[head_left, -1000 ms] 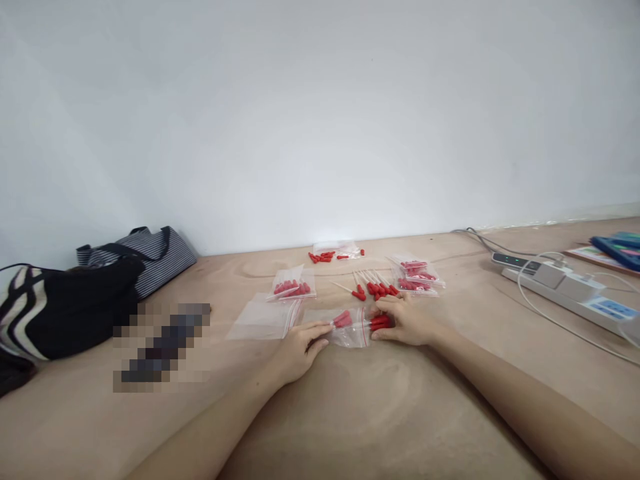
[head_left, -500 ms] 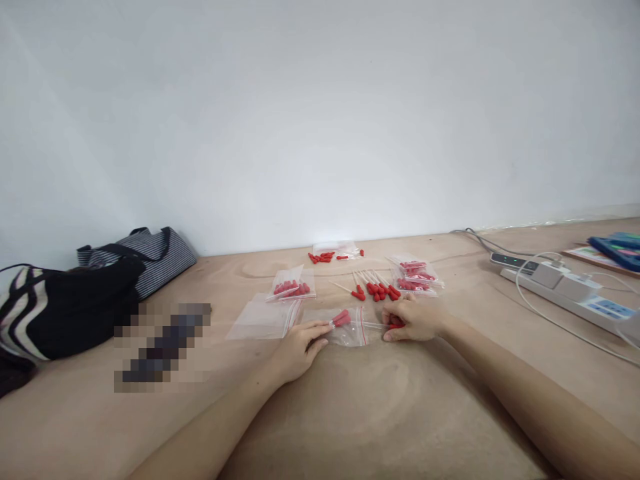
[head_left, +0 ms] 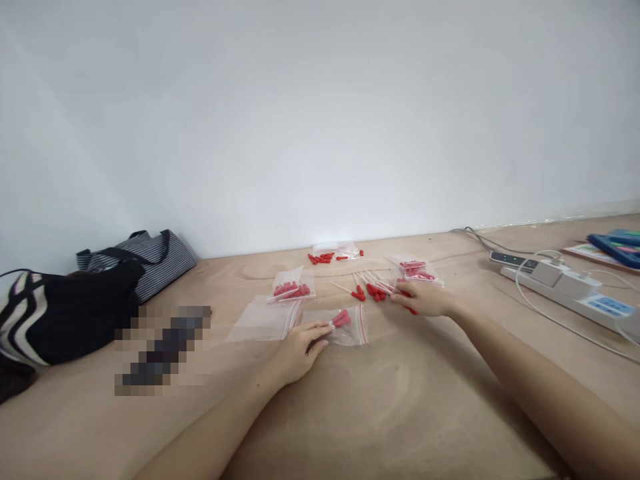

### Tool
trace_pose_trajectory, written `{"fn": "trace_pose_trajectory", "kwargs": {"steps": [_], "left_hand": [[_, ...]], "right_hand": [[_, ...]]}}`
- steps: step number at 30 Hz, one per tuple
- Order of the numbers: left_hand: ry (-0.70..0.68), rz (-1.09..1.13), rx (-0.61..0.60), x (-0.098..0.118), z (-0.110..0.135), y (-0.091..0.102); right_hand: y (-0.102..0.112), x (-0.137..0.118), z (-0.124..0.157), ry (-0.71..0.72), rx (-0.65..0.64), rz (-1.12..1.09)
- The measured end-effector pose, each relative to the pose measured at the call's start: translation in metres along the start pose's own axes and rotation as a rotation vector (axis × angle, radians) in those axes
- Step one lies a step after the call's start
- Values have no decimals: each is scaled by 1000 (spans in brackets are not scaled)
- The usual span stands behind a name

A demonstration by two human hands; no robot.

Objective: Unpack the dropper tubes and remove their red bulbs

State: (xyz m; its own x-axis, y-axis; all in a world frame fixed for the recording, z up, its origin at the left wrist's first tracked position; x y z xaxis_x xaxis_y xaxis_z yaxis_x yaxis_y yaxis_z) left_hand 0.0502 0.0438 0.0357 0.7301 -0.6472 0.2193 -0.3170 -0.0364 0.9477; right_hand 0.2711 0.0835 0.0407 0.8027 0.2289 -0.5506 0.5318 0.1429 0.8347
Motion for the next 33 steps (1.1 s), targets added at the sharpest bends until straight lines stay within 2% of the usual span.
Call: {"fn": "trace_pose_trajectory", "kwargs": {"steps": [1,3,8,14,26,30,33], "left_hand": [[-1,-3,-2,0,0,0],[-4,-5,-2,0,0,0],[-15,11,5,0,0,-1],[-15,-3,-7,0,1,-1],[-21,31,22,2,1,1],[-9,48,25,2,1,2],[0,51,22,1,1,2]], "right_hand": [[5,0,-7,-70,68,30],[4,-10,-24,-125,130,64],[-14,-33,-65,-230,266,138],[-35,-55,-86,-195,313,186],[-40,-58,-73,-197,364,104],[-35,-56,-64,-175,382,26],[-26,-53,-49,-99,390,-36]]}}
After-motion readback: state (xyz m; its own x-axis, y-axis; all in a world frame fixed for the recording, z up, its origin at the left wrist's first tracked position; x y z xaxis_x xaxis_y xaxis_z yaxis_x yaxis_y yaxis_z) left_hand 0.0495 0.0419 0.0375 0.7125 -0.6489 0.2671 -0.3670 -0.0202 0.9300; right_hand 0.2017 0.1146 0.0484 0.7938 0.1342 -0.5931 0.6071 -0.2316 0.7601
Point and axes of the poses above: each hand's wrist, its own z-axis away from the middle knuckle, its own y-axis out of the back of the hand, x = y × z, the point moved 9 cm from there along -z, towards the middle knuckle, and after that the axes turned 15 degrees about -z, right-handed, at the moved point
